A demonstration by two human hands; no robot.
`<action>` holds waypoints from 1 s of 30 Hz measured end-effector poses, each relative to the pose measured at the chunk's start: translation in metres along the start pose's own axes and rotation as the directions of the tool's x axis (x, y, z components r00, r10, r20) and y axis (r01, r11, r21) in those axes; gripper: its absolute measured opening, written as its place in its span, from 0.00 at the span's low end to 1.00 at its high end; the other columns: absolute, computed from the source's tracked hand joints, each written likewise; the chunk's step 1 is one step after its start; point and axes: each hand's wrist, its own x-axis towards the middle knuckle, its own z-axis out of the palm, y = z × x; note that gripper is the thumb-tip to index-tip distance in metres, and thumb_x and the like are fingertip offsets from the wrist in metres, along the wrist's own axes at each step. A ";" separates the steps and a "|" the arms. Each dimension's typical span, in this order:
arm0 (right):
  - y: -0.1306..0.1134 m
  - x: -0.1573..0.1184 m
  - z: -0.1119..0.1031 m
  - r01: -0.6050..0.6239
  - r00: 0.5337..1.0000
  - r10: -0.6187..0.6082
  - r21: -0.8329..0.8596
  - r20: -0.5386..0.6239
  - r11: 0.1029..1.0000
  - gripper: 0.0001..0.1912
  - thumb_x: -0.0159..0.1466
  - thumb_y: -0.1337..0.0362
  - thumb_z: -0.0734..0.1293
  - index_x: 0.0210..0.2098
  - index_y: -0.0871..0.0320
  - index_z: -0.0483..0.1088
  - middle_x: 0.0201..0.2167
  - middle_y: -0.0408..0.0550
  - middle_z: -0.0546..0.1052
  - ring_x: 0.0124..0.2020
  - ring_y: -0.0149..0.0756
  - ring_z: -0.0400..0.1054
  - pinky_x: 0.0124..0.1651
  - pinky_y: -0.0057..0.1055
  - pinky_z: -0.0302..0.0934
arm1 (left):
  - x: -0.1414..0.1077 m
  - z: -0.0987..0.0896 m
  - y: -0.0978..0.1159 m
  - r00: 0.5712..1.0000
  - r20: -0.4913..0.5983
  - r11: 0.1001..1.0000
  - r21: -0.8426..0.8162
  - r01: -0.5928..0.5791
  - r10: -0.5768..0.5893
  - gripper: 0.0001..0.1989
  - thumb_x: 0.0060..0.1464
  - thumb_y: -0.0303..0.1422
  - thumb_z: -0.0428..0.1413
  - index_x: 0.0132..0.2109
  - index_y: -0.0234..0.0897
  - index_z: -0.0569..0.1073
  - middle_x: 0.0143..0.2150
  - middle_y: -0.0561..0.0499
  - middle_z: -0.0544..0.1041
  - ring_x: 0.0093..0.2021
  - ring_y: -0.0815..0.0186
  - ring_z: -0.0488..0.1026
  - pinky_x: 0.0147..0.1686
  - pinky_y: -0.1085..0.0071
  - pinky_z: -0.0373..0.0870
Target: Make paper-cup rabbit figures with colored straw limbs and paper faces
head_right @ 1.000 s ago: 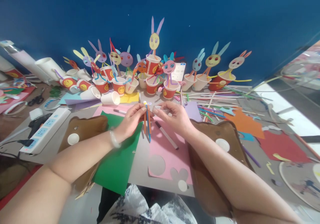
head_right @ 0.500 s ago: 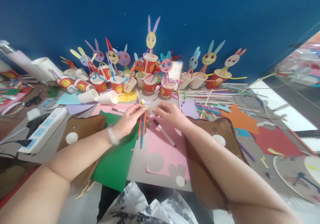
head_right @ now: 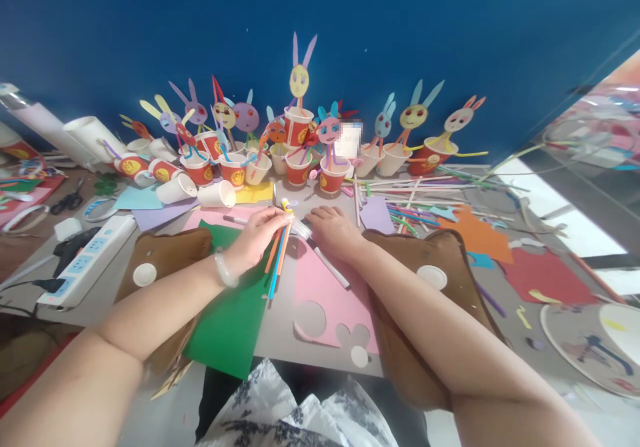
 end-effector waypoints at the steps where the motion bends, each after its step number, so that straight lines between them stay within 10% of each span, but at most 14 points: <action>1: -0.002 0.000 -0.002 -0.012 1.000 0.012 -0.049 0.006 0.999 0.20 0.61 0.71 0.60 0.51 0.63 0.74 0.51 0.59 0.77 0.55 0.51 0.67 0.59 0.45 0.54 | 0.001 0.000 0.000 1.000 -0.007 1.000 -0.001 -0.001 0.001 0.12 0.50 0.37 0.61 0.27 0.35 0.70 0.22 0.55 0.68 0.22 0.74 0.65 0.23 0.75 0.62; 11: -0.003 0.000 -0.005 -0.249 0.965 0.258 -0.145 0.052 0.958 0.13 0.61 0.72 0.59 0.43 0.64 0.70 0.41 0.63 0.75 0.43 0.50 0.68 0.41 0.38 0.55 | 0.003 0.000 0.006 0.991 -0.007 0.980 -0.148 0.132 -0.135 0.08 0.52 0.33 0.56 0.33 0.32 0.74 0.24 0.51 0.73 0.24 0.71 0.71 0.26 0.75 0.68; 16: 0.003 -0.001 -0.006 -0.326 0.910 0.384 0.301 -0.159 0.896 0.11 0.63 0.67 0.57 0.44 0.59 0.64 0.27 0.50 0.72 0.29 0.44 0.67 0.31 0.36 0.57 | 0.006 0.000 0.003 0.992 -0.078 0.959 -0.271 0.077 -0.102 0.10 0.52 0.37 0.58 0.32 0.35 0.69 0.25 0.54 0.72 0.26 0.68 0.74 0.29 0.72 0.71; 20: -0.016 -0.007 -0.023 -0.065 0.765 0.499 0.721 -0.408 0.690 0.09 0.66 0.60 0.59 0.46 0.54 0.60 0.23 0.40 0.67 0.20 0.35 0.61 0.24 0.32 0.57 | 0.011 -0.001 0.004 0.983 -0.138 0.923 -0.381 0.062 -0.123 0.08 0.51 0.36 0.57 0.34 0.36 0.68 0.26 0.54 0.73 0.27 0.66 0.75 0.28 0.70 0.71; 30: -0.050 -0.014 -0.040 -0.138 0.854 0.435 0.683 -0.284 0.717 0.17 0.59 0.55 0.69 0.43 0.57 0.73 0.17 0.37 0.62 0.19 0.29 0.55 0.24 0.28 0.52 | 0.007 0.003 0.005 0.997 0.012 0.908 -0.410 0.080 -0.083 0.07 0.53 0.35 0.58 0.37 0.37 0.73 0.33 0.49 0.78 0.35 0.63 0.78 0.38 0.66 0.75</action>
